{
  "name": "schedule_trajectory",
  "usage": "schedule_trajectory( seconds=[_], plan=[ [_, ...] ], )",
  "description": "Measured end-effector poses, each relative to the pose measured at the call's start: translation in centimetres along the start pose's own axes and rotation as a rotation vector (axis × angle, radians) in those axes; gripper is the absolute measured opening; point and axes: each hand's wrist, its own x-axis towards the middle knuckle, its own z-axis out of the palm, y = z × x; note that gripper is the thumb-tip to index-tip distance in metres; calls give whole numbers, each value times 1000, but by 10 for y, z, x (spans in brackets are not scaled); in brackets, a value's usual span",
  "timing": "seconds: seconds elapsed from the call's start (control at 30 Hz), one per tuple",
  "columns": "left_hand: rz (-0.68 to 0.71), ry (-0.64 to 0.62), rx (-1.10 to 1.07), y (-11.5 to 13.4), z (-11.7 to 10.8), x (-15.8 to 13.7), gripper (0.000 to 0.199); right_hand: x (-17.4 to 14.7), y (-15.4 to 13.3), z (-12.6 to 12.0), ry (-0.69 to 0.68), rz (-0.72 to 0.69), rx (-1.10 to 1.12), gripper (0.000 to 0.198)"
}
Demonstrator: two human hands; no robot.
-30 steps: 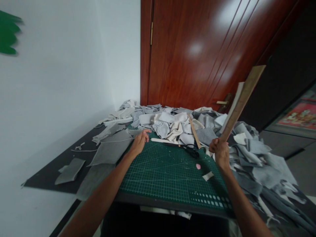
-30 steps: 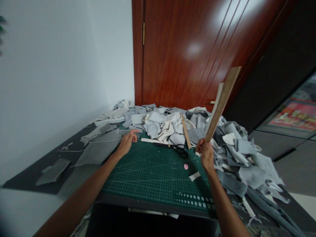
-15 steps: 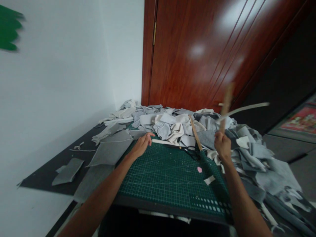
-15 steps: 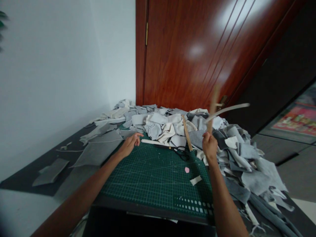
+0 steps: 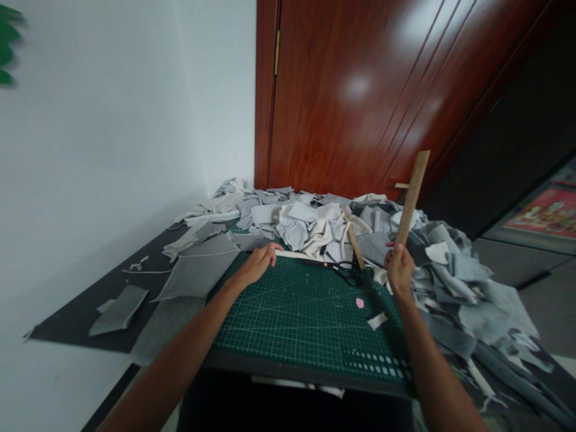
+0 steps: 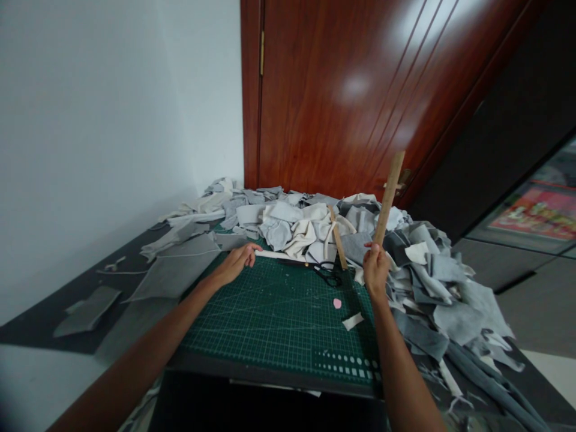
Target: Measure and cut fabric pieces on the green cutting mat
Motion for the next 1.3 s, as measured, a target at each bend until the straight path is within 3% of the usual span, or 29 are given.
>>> schedule_trajectory(
  seconds=[0.1, 0.27, 0.43, 0.53, 0.7, 0.83, 1.03, 1.17, 1.3],
  plan=[
    [21, -63, 9, 2, 3, 0, 61, -3, -2, 4, 1, -33, -78, 65],
    [50, -142, 27, 4, 6, 3, 43, -7, -2, 13, -182, -84, -227, 67],
    [52, -159, 29, 5, 8, 4, 30, -18, -6, 24, -318, -145, -234, 66],
    [36, -70, 29, 6, 6, 5, 27, -26, -16, 32, -504, -244, -190, 55],
    [-2, 241, -19, 2, -9, 8, 33, -41, -29, 49, -817, -336, -137, 41],
    [-23, 366, -79, -2, -18, 9, 35, -45, -26, 57, -846, -388, -78, 38],
    [-35, 544, -33, -12, -19, 14, 33, -40, -26, 52, -951, -457, -158, 44],
    [6, 564, 69, -13, -24, 12, 28, -40, -31, 49, -1013, -449, -115, 49],
    [79, 396, 172, -5, -24, 7, 25, -42, -29, 51, -1014, -471, -70, 50]
  ],
)
